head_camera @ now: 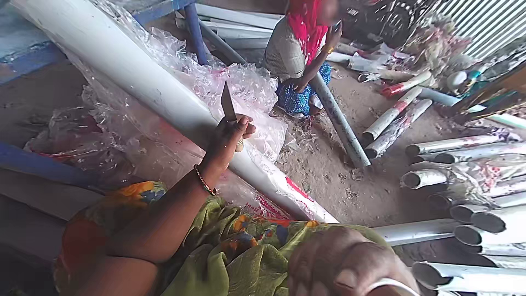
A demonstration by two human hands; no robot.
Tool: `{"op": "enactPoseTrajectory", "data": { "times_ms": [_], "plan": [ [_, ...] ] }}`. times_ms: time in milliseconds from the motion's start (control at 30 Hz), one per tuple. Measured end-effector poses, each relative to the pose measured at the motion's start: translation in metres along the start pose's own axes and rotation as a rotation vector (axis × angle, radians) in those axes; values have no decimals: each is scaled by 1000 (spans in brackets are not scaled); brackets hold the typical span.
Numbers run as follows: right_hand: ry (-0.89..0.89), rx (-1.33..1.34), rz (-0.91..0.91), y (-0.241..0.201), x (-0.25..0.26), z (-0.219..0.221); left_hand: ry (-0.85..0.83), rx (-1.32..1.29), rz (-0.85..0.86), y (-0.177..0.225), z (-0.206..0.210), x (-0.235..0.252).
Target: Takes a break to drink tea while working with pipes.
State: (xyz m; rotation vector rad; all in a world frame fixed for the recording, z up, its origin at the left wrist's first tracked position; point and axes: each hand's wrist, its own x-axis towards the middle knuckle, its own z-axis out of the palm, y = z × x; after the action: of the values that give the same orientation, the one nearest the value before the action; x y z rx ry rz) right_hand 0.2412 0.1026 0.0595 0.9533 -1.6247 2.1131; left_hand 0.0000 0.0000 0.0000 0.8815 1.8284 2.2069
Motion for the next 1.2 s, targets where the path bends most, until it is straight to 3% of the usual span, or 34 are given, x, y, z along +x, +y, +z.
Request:
{"op": "enactPoseTrajectory", "data": {
  "times_ms": [233,667,1200],
  "plan": [
    [90,-29,-31,5,-3,1,3,9,7,-5,-2,-2],
    [140,-34,-60,0,-3,-3,5,90,46,-18,-6,6],
    [139,-8,-82,8,-1,-9,-21,13,78,-18,-10,9]
  ]
}}
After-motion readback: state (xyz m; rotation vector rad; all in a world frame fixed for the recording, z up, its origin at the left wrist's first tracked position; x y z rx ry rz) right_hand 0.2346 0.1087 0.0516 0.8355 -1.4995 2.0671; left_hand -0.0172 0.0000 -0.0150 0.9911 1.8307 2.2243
